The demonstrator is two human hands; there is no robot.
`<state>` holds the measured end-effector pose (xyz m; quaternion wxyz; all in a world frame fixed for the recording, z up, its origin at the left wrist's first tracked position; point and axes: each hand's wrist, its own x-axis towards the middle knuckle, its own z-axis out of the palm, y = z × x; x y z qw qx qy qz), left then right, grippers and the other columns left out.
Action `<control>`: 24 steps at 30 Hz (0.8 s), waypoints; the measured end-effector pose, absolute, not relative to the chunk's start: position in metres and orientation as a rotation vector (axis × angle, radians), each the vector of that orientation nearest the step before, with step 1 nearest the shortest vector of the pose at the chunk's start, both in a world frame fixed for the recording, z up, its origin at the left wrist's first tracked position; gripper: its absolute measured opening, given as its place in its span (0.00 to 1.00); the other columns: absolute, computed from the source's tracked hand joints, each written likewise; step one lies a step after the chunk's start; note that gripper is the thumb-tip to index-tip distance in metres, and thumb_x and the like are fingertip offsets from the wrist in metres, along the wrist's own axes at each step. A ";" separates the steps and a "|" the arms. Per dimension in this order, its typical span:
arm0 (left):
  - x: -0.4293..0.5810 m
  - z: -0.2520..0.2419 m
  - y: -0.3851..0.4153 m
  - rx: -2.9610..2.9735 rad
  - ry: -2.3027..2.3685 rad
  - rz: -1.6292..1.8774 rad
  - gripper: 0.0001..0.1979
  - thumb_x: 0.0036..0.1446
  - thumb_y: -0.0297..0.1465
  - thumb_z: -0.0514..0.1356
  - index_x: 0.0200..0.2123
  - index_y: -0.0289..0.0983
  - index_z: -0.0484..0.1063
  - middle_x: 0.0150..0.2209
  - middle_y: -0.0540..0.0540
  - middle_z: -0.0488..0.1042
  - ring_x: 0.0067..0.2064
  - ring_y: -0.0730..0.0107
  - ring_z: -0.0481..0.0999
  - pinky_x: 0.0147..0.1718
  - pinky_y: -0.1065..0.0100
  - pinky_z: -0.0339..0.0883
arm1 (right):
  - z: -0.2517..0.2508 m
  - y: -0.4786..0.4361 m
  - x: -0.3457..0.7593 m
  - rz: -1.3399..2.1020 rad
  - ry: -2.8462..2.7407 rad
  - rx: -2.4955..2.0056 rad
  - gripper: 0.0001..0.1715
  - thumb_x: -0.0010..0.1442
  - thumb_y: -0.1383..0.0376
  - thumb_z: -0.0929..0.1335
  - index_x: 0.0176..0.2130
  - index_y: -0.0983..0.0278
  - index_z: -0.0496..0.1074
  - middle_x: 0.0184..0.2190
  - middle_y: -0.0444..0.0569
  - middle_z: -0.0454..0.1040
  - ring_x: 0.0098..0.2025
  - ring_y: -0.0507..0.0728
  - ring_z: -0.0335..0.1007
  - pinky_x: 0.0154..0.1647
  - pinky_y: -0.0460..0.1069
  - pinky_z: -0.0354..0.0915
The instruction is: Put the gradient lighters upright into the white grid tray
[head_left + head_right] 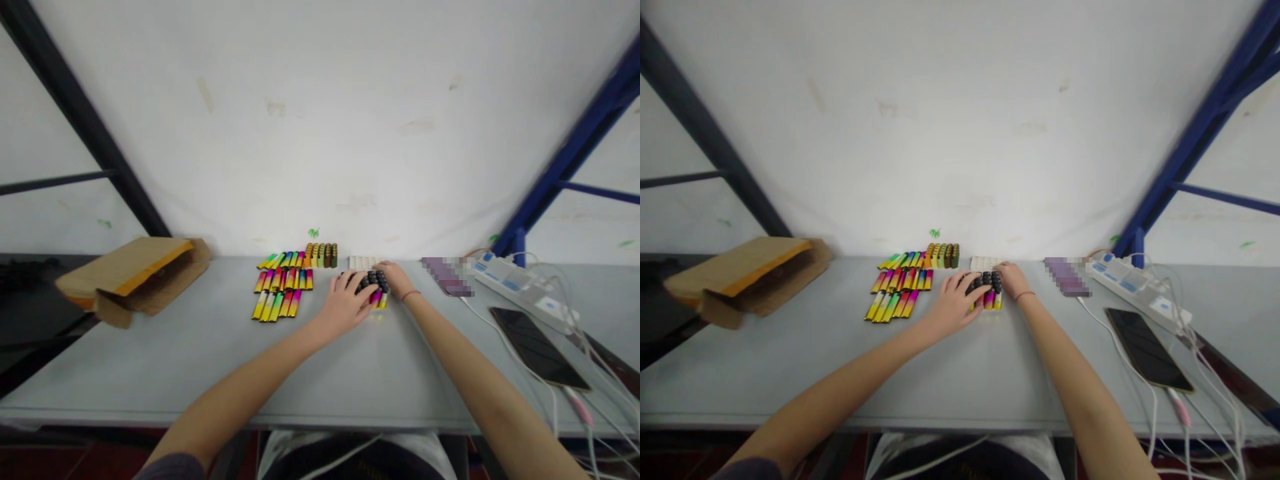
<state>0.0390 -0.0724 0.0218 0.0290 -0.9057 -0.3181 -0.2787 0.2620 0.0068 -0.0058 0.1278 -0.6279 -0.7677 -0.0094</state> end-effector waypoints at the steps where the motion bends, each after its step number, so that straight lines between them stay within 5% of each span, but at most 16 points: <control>1: 0.034 0.018 -0.073 -2.802 -1.004 -0.933 0.21 0.61 0.36 0.56 0.58 0.48 0.67 0.62 0.40 0.61 0.64 0.48 0.55 0.61 0.45 0.52 | -0.005 0.012 0.259 0.012 -2.252 -1.777 0.21 0.60 0.73 0.61 0.49 0.64 0.77 0.49 0.53 0.77 0.52 0.56 0.72 0.56 0.46 0.62; 7: 0.018 -0.015 -0.058 -2.983 -1.235 -1.304 0.42 0.55 0.38 0.63 0.68 0.40 0.48 0.67 0.34 0.46 0.69 0.48 0.49 0.66 0.48 0.48 | -0.006 0.032 0.248 0.157 -2.241 -1.657 0.22 0.61 0.70 0.62 0.52 0.67 0.75 0.54 0.55 0.75 0.54 0.58 0.71 0.57 0.49 0.63; 11: 0.017 -0.027 -0.041 -3.097 -1.314 -1.524 0.50 0.52 0.41 0.66 0.69 0.37 0.40 0.68 0.31 0.46 0.69 0.47 0.50 0.65 0.47 0.50 | -0.004 0.031 0.250 0.285 -2.084 -1.588 0.23 0.63 0.64 0.62 0.55 0.66 0.72 0.56 0.54 0.73 0.57 0.58 0.69 0.61 0.53 0.62; 16: 0.012 -0.024 -0.020 -3.337 -1.368 -1.569 0.42 0.50 0.41 0.68 0.65 0.36 0.55 0.61 0.33 0.65 0.61 0.50 0.67 0.60 0.49 0.60 | -0.008 0.004 0.266 0.506 -1.697 -1.549 0.30 0.69 0.51 0.55 0.62 0.61 0.64 0.58 0.54 0.71 0.57 0.59 0.70 0.61 0.57 0.63; 20: 0.008 -0.017 -0.009 -3.481 -1.280 -1.552 0.38 0.47 0.40 0.69 0.59 0.36 0.61 0.57 0.36 0.69 0.56 0.54 0.72 0.57 0.52 0.65 | -0.019 -0.032 0.280 0.880 -1.637 -1.381 0.43 0.68 0.44 0.43 0.65 0.63 0.58 0.56 0.59 0.73 0.59 0.60 0.70 0.62 0.59 0.62; 24: 0.009 -0.015 -0.004 -3.426 -1.310 -1.629 0.38 0.46 0.40 0.70 0.58 0.37 0.60 0.55 0.36 0.70 0.56 0.56 0.72 0.56 0.53 0.65 | -0.025 -0.060 0.283 0.954 -1.789 -1.246 0.50 0.60 0.34 0.55 0.67 0.63 0.52 0.62 0.60 0.66 0.63 0.62 0.63 0.65 0.61 0.57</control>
